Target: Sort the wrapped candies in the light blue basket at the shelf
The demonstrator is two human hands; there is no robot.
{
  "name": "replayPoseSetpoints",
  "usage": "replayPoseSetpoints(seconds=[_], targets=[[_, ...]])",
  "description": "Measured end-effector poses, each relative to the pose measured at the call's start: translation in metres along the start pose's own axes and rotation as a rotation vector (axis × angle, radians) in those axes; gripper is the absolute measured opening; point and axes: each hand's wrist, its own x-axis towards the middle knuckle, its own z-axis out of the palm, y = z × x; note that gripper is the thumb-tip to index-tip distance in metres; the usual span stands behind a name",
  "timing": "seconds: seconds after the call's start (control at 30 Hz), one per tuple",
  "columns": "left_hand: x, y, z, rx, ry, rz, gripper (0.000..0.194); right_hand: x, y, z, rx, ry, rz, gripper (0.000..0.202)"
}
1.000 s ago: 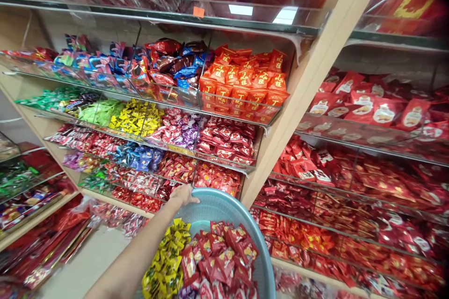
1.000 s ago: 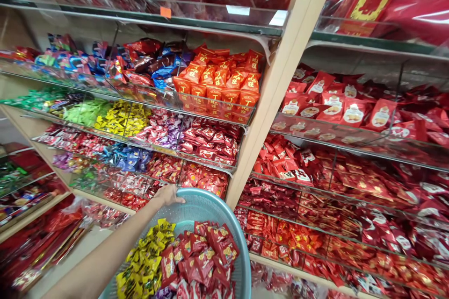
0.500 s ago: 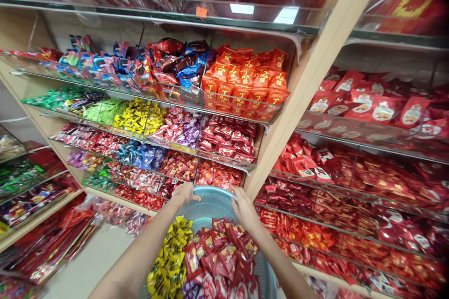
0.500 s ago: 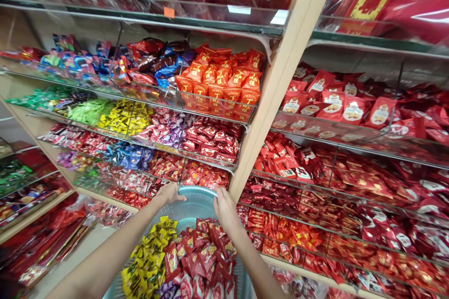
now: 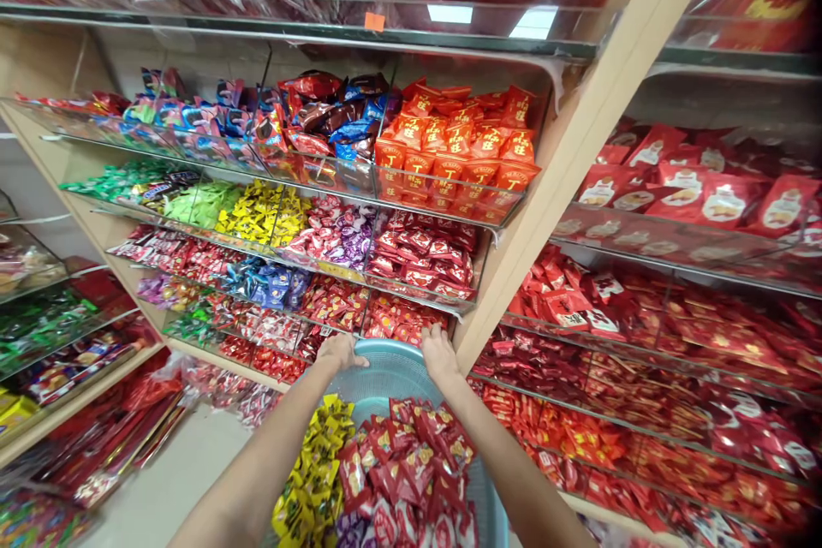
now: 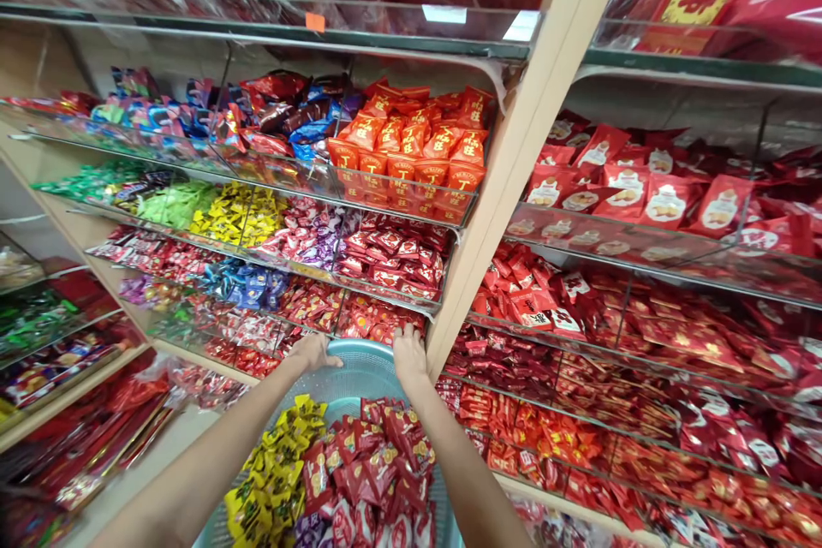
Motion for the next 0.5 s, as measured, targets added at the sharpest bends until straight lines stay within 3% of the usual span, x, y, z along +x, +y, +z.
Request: replayPoseSetpoints(seconds=[0.23,0.37,0.43,0.5], targets=[[0.000,-0.001,0.001,0.006,0.005,-0.009,0.059,-0.018,-0.008,-0.028,-0.007,0.101,-0.055,0.026],[0.002,-0.001,0.005,0.016,0.004,0.012,0.059,-0.035,-0.026,-0.032,0.211,0.175,-0.216,0.021],[0.003,-0.001,0.006,0.022,0.015,0.015,0.056,-0.038,-0.037,-0.019,0.370,0.058,-0.295,0.019],[0.001,-0.001,0.008,0.029,0.030,0.008,0.055,-0.037,-0.048,0.003,0.455,-0.141,-0.365,0.016]])
